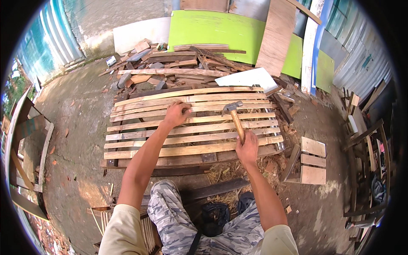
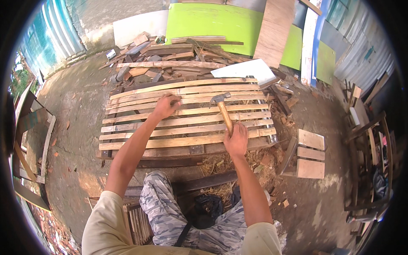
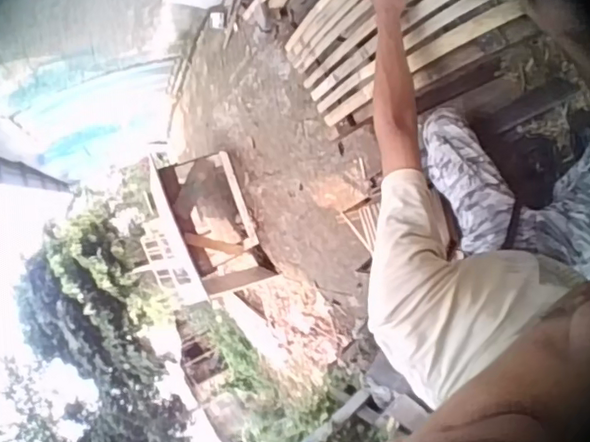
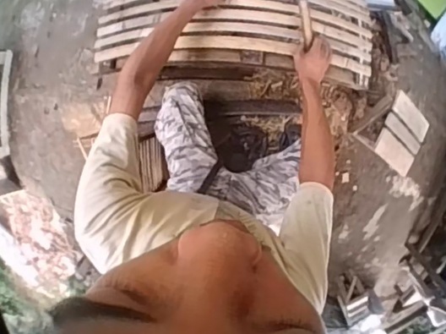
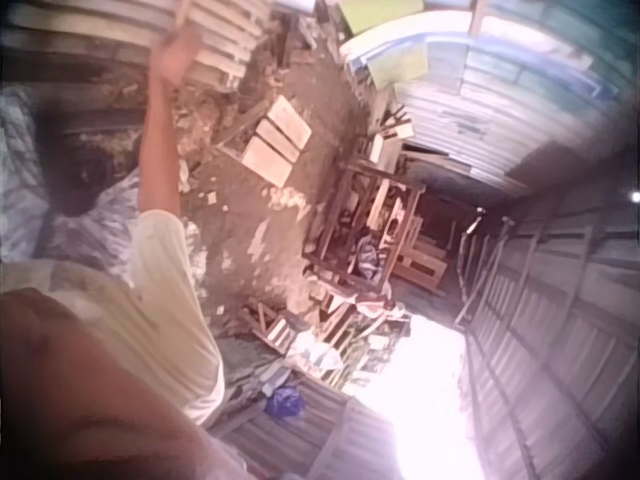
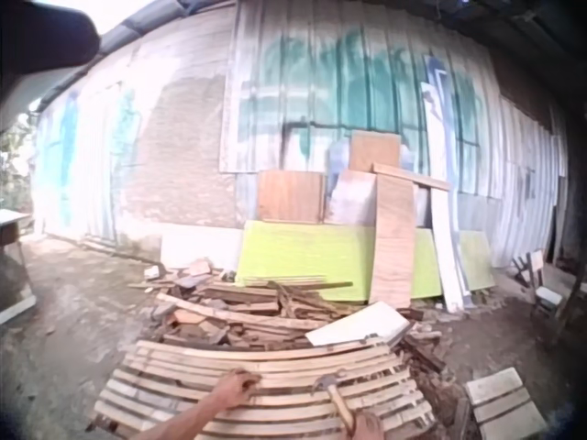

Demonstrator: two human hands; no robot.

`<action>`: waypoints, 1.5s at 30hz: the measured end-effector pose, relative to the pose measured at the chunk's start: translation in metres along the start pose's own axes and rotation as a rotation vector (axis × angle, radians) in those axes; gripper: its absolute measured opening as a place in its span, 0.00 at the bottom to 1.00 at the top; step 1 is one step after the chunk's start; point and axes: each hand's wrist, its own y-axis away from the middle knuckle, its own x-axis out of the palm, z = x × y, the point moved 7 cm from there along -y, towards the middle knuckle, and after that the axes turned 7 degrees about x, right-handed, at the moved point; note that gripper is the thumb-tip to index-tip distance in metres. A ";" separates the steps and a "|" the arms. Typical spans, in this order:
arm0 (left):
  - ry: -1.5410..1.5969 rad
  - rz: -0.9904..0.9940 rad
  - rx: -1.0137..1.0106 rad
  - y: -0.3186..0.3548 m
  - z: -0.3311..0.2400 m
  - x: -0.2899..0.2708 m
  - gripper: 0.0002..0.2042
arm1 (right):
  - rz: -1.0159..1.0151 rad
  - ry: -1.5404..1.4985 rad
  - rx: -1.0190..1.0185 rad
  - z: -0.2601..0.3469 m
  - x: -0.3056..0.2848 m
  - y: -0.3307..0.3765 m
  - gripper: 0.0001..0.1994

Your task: The person sits on the ground and uses a hammer to drive nails into wooden slats, assembling a wooden pallet. They repeatedly pick up nails, position slats, and hammer them into place.

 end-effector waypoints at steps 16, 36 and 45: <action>-0.066 0.018 -0.109 -0.003 0.003 0.011 0.16 | -0.008 0.044 0.003 -0.003 0.003 0.000 0.13; 0.192 0.126 -0.046 -0.009 -0.008 0.011 0.17 | -0.037 0.041 -0.012 0.003 -0.002 0.001 0.16; 0.182 0.185 0.059 -0.007 -0.016 0.008 0.16 | -0.035 0.021 -0.012 0.000 0.000 0.001 0.16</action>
